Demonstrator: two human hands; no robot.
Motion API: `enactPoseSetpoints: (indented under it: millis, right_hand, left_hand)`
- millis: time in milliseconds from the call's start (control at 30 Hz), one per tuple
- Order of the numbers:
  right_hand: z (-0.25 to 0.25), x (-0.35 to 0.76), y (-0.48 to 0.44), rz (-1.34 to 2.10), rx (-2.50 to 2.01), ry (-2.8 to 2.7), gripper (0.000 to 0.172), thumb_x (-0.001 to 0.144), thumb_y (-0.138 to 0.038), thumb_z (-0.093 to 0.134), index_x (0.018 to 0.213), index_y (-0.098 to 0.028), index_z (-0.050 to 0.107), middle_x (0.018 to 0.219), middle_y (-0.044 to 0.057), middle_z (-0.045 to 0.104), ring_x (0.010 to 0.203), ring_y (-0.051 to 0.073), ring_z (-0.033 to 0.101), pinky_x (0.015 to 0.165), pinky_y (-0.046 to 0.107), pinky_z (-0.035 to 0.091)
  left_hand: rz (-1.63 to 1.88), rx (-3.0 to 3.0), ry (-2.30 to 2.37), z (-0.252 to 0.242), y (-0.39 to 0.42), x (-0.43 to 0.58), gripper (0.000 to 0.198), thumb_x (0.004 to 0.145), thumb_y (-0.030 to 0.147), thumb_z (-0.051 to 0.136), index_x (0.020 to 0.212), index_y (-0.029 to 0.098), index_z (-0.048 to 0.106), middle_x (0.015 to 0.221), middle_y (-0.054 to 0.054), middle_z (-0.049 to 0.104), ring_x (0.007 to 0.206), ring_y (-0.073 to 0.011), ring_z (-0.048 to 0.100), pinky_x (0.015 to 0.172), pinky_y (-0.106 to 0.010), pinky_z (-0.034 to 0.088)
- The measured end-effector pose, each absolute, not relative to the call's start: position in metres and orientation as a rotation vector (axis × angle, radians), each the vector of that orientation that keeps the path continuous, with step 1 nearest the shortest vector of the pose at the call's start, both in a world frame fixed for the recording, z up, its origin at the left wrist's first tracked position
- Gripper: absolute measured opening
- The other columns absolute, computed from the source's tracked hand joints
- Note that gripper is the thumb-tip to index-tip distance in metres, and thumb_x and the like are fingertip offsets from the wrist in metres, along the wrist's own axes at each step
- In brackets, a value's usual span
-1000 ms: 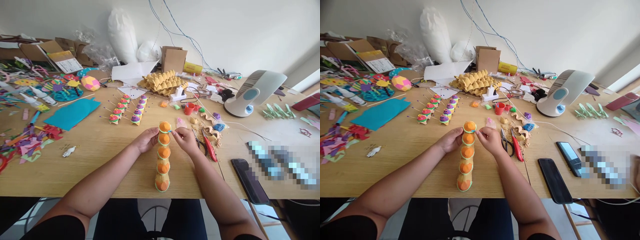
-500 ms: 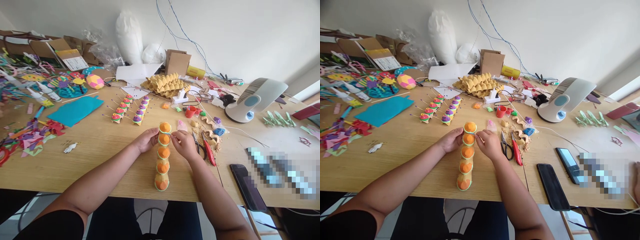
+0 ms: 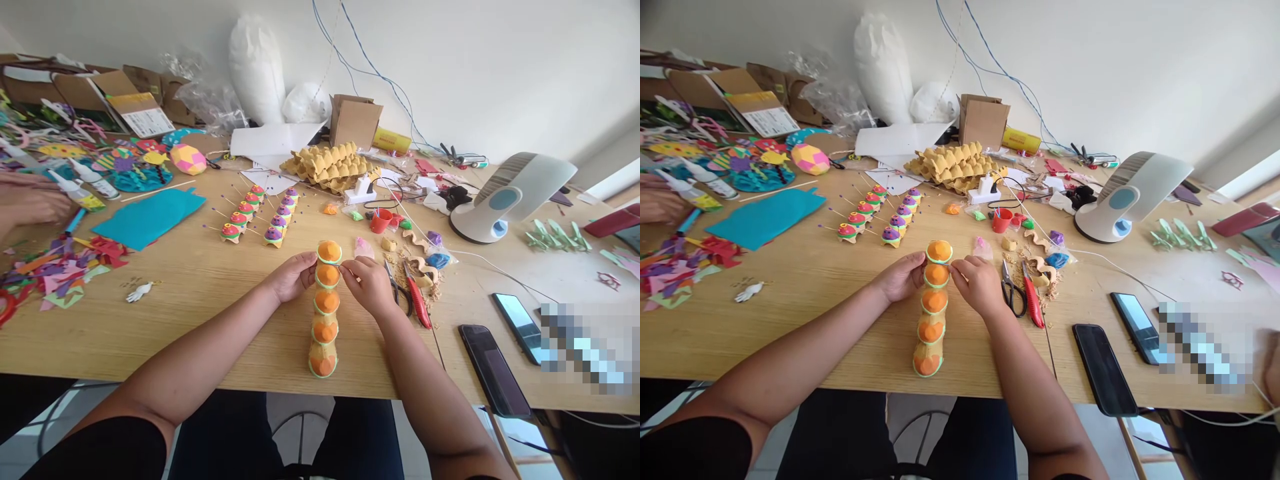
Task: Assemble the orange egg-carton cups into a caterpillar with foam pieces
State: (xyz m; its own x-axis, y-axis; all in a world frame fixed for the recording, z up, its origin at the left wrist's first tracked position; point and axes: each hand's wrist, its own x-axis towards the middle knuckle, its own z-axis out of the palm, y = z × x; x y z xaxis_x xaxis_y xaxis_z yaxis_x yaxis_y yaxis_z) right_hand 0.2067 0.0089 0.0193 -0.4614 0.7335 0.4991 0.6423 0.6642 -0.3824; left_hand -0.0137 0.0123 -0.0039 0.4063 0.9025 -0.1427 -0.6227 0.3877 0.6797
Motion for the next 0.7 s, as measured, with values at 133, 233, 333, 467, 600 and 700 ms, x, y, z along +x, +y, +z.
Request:
enactPoseSetpoints:
  millis: [133,233,333,467,600,700]
  right_hand:
    - [0.0187,0.2075,0.0098,0.1,-1.065,-2.255,0.033,0.106,-0.039,0.047,0.1,-0.022,0.074,0.078,0.006,0.065,0.076,0.02,0.057,0.072,0.033,0.039]
    - [0.0187,0.2074,0.0092,0.033,-1.086,-2.25,0.032,0.106,-0.038,0.048,0.099,-0.021,0.075,0.079,0.006,0.066,0.076,0.02,0.058,0.072,0.033,0.039]
    - [0.0191,0.2067,0.0076,0.003,-1.07,-2.217,0.03,0.105,-0.037,0.05,0.096,-0.02,0.074,0.077,0.005,0.066,0.074,0.019,0.058,0.07,0.032,0.04]
    - [0.02,0.2062,0.0059,0.076,-1.043,-2.14,0.027,0.104,-0.034,0.052,0.091,-0.02,0.072,0.073,0.004,0.063,0.07,0.017,0.057,0.068,0.031,0.041]
    - [0.0196,0.2064,0.0068,0.126,-1.036,-2.137,0.026,0.103,-0.032,0.052,0.091,-0.021,0.072,0.072,0.003,0.063,0.067,0.017,0.056,0.066,0.031,0.04]
    - [0.0186,0.2064,0.0082,0.128,-1.042,-2.157,0.026,0.103,-0.034,0.053,0.092,-0.021,0.073,0.074,0.004,0.065,0.069,0.017,0.057,0.067,0.031,0.04]
  left_hand:
    - [1.034,0.602,0.542,-0.0054,0.0126,-0.0143,0.013,0.087,0.025,0.08,0.09,0.013,0.074,0.09,-0.007,0.079,0.079,-0.0163,0.074,0.071,-0.023,0.058]
    - [1.031,0.605,0.543,-0.0065,0.013,-0.0146,0.018,0.086,0.027,0.081,0.093,0.012,0.074,0.09,-0.008,0.079,0.08,-0.0163,0.074,0.071,-0.022,0.058]
    - [1.026,0.6,0.557,-0.0064,0.0132,-0.0146,0.018,0.087,0.026,0.08,0.094,0.011,0.073,0.091,-0.007,0.079,0.08,-0.0162,0.074,0.071,-0.023,0.058]
    - [1.035,0.583,0.558,-0.0054,0.0132,-0.0138,0.015,0.087,0.024,0.079,0.092,0.011,0.073,0.085,-0.006,0.078,0.076,-0.0155,0.074,0.069,-0.022,0.058]
    - [1.042,0.569,0.553,-0.0056,0.0133,-0.0129,0.015,0.086,0.023,0.079,0.092,0.011,0.073,0.086,-0.007,0.078,0.075,-0.0156,0.074,0.068,-0.022,0.059]
    - [1.041,0.573,0.559,-0.0057,0.0133,-0.0126,0.016,0.087,0.024,0.079,0.094,0.01,0.074,0.088,-0.008,0.079,0.076,-0.016,0.074,0.07,-0.023,0.06]
